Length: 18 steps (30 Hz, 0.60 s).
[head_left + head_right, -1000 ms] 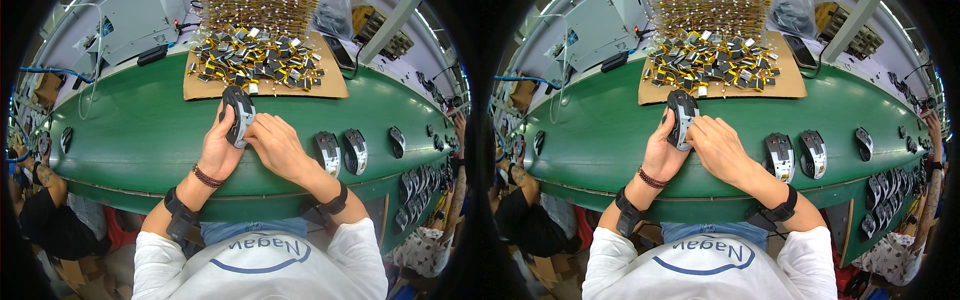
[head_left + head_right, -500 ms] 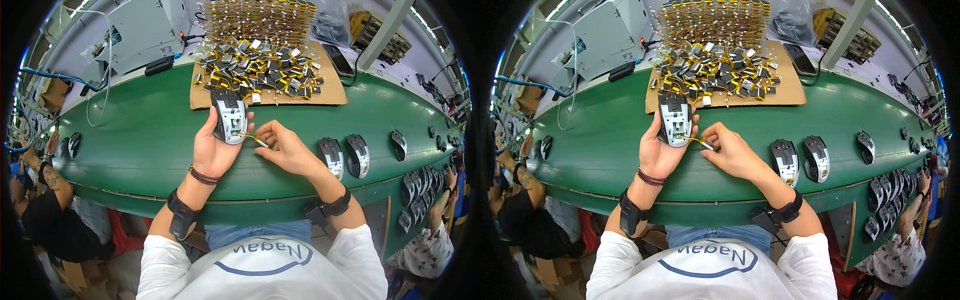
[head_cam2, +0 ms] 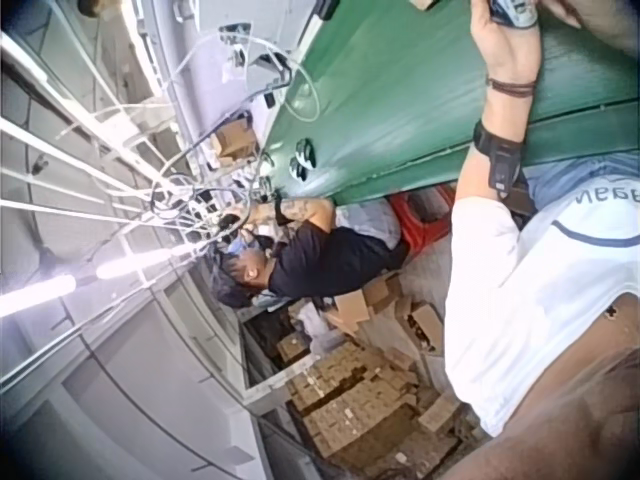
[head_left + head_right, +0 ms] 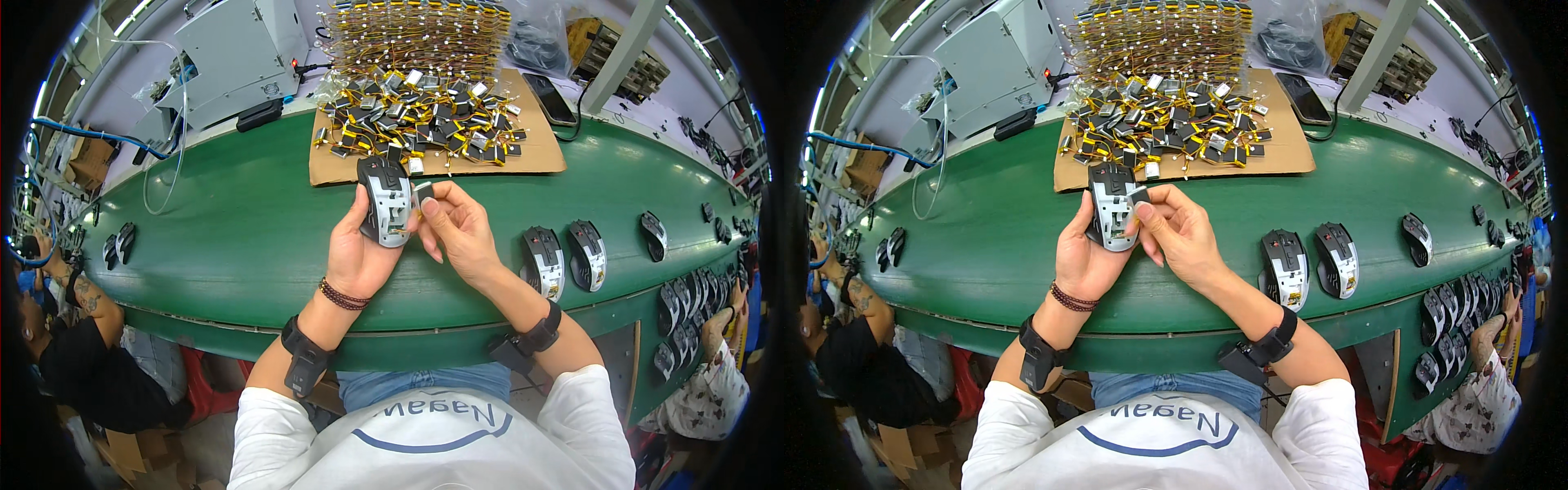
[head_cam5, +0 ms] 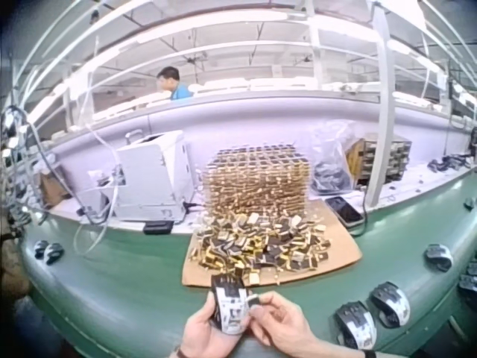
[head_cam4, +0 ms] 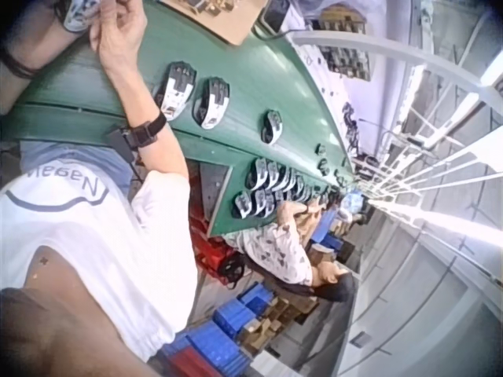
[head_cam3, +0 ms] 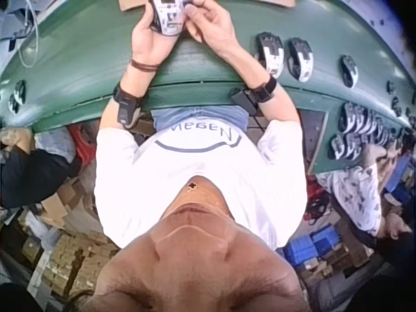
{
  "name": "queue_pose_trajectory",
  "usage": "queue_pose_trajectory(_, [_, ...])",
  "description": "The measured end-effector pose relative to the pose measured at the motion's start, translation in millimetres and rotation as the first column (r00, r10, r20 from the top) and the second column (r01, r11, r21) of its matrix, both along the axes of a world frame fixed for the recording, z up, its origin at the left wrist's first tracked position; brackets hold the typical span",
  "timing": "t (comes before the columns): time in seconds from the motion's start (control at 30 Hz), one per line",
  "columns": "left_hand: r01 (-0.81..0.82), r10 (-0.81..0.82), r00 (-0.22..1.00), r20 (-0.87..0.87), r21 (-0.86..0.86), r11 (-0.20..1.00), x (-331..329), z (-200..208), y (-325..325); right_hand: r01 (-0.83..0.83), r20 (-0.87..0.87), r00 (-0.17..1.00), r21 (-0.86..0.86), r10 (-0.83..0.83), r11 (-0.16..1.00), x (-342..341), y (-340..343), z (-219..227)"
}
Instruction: Installing small battery or component modules into the bottom of computer mouse shells at an assembly line station.
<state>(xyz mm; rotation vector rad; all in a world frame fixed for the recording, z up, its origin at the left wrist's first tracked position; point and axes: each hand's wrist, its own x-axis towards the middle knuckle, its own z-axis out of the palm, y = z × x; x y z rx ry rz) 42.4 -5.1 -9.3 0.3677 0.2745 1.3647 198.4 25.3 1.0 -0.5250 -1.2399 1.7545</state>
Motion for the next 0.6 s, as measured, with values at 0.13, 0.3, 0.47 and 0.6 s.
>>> queue_pose_trajectory(0.13, [-0.005,0.006,0.993,0.118,-0.013,1.0,-7,-10,1,0.195,0.195,0.948,0.272,-0.253,0.942,-9,-13,0])
queue_pose_trajectory(0.3, [-0.088,0.099,0.992,0.075,-0.136,0.987,-6,-8,1,0.146,0.328,0.839,0.633,-0.434,0.76,-3,-13,-4])
queue_pose_trajectory(0.47, [-0.118,0.132,0.988,0.08,-0.16,0.98,-5,-3,-2,0.014,0.207,0.735,0.948,-0.645,0.319,-1,-14,4])
queue_pose_trajectory(0.6, [-0.141,0.155,0.984,0.091,-0.147,0.979,-1,-3,-3,-0.035,0.209,0.688,0.966,-0.695,0.256,-1,-15,6])
